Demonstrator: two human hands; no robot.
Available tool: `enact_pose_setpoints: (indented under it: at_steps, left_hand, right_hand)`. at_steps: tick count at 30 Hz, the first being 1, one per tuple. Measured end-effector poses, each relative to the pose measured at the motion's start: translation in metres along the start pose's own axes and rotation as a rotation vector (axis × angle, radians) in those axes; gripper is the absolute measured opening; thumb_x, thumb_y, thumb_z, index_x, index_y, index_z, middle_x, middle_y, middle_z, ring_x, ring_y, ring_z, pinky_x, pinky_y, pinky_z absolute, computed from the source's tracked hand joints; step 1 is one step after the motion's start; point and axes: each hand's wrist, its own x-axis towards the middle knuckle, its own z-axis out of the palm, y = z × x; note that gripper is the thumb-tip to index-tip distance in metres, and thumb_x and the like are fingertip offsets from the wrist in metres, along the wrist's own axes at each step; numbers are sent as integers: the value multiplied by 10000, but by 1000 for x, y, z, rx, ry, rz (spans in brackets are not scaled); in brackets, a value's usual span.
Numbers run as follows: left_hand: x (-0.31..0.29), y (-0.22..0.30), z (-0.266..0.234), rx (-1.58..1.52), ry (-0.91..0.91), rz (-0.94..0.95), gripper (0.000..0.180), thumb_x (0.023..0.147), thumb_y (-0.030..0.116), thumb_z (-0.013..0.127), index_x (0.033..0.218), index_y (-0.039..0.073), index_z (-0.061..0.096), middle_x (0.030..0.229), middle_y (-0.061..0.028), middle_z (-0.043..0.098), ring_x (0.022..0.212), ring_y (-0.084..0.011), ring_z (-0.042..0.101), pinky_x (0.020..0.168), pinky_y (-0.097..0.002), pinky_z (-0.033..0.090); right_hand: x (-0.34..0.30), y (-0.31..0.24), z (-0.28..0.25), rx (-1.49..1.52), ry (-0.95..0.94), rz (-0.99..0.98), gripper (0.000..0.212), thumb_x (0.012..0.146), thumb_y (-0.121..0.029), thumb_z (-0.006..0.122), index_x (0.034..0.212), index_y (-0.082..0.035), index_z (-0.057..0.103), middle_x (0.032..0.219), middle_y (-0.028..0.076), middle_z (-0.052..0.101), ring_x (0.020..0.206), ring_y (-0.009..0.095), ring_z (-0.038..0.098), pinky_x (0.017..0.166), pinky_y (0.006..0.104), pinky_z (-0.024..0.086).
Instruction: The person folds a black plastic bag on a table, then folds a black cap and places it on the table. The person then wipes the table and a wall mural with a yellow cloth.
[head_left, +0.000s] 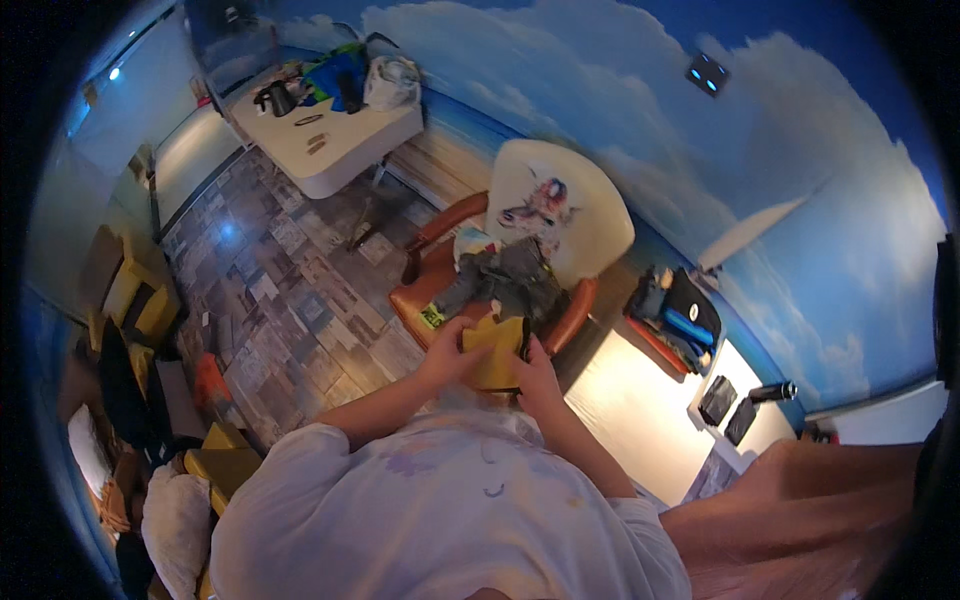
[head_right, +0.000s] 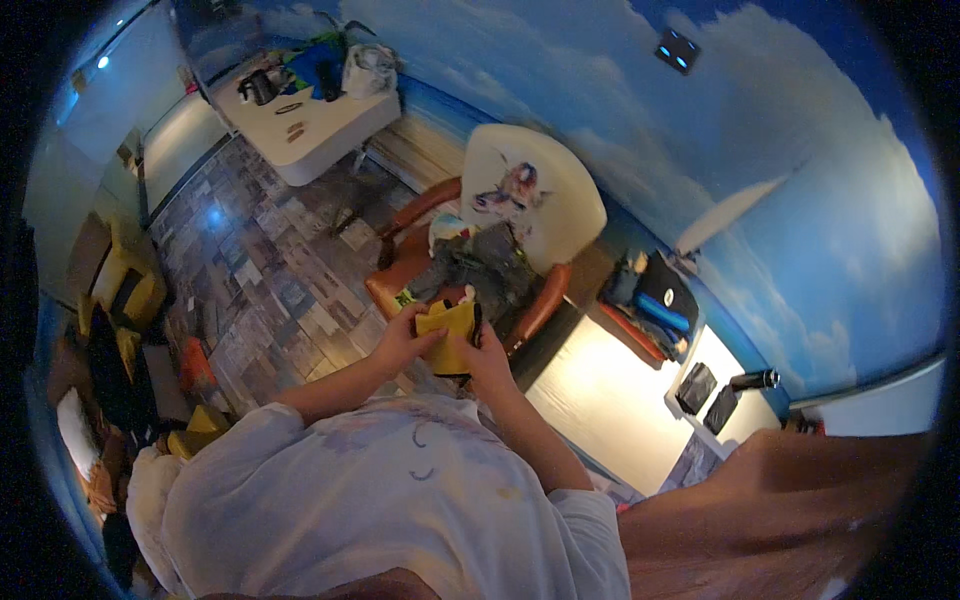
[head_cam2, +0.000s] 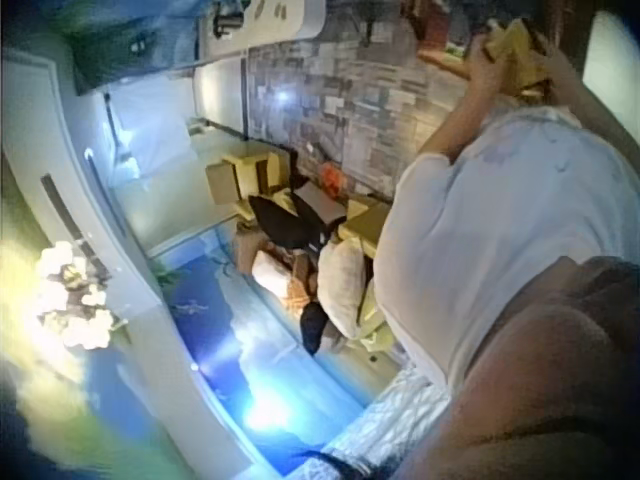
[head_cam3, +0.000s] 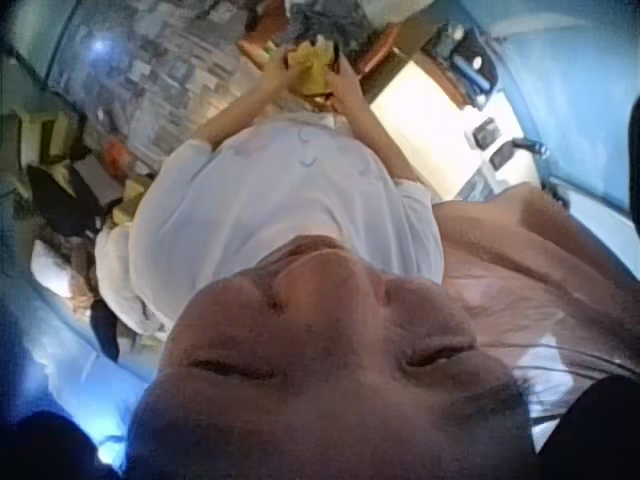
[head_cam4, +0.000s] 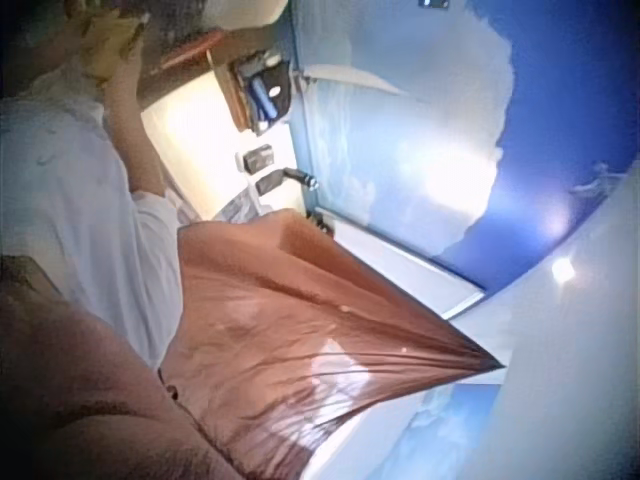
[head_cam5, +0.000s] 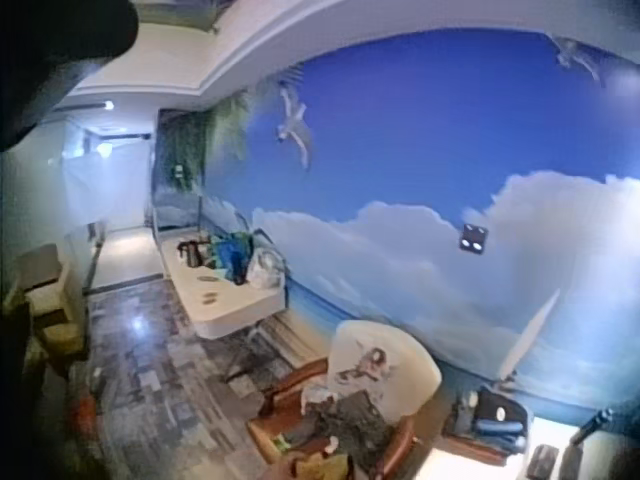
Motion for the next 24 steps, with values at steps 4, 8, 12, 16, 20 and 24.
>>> enact_pose_setpoints:
  at_steps: [4, 8, 12, 16, 20, 24]
  left_hand:
    - [-30, 24, -87, -139, 156, 268, 421, 963, 87, 723, 1324, 79, 508, 1139, -52, 652, 1053, -162, 635, 880, -313, 541]
    - [-51, 50, -203, -232, 317, 195, 442, 967, 55, 702, 1356, 82, 493, 1119, -55, 667, 1014, -156, 645, 860, -310, 543]
    - [-73, 73, -305, -276, 426, 219, 459, 971, 54, 693, 1384, 75, 495, 1119, -56, 680, 1007, -153, 644, 883, -311, 531]
    - [-82, 85, -379, -452, 359, 344, 334, 986, 83, 683, 1299, 42, 575, 1114, -48, 687, 1003, -141, 643, 889, -321, 528]
    - [-80, 84, -422, -389, 356, 348, 200, 998, 87, 671, 1191, 65, 624, 1076, -20, 678, 971, -111, 622, 862, -283, 511]
    - [-60, 90, -449, -430, 448, 421, 190, 1004, 69, 662, 1187, 41, 619, 1056, -15, 684, 952, -82, 620, 859, -241, 495]
  right_hand:
    - [39, 16, 79, -266, -55, 53, 400, 945, -77, 704, 1324, -24, 587, 1197, 69, 688, 1023, 190, 673, 905, 334, 540]
    - [90, 32, 171, -630, -97, -12, 281, 974, -90, 682, 1240, -10, 642, 1144, 62, 707, 988, 170, 663, 874, 318, 532]
    - [120, 63, 269, -408, -192, -99, 259, 999, -141, 678, 1217, -4, 655, 1119, 54, 708, 977, 146, 652, 869, 305, 526]
    - [135, 55, 357, -404, -312, -143, 271, 979, -109, 695, 1222, 4, 656, 1141, 54, 712, 1015, 137, 654, 891, 304, 530]
    - [171, 60, 395, -388, -436, -145, 382, 916, -167, 778, 1231, 9, 654, 1123, 68, 726, 992, 153, 673, 901, 321, 536]
    - [208, 44, 437, -425, -470, -238, 371, 944, -107, 734, 1282, -2, 625, 1193, 65, 695, 1041, 152, 649, 915, 310, 525]
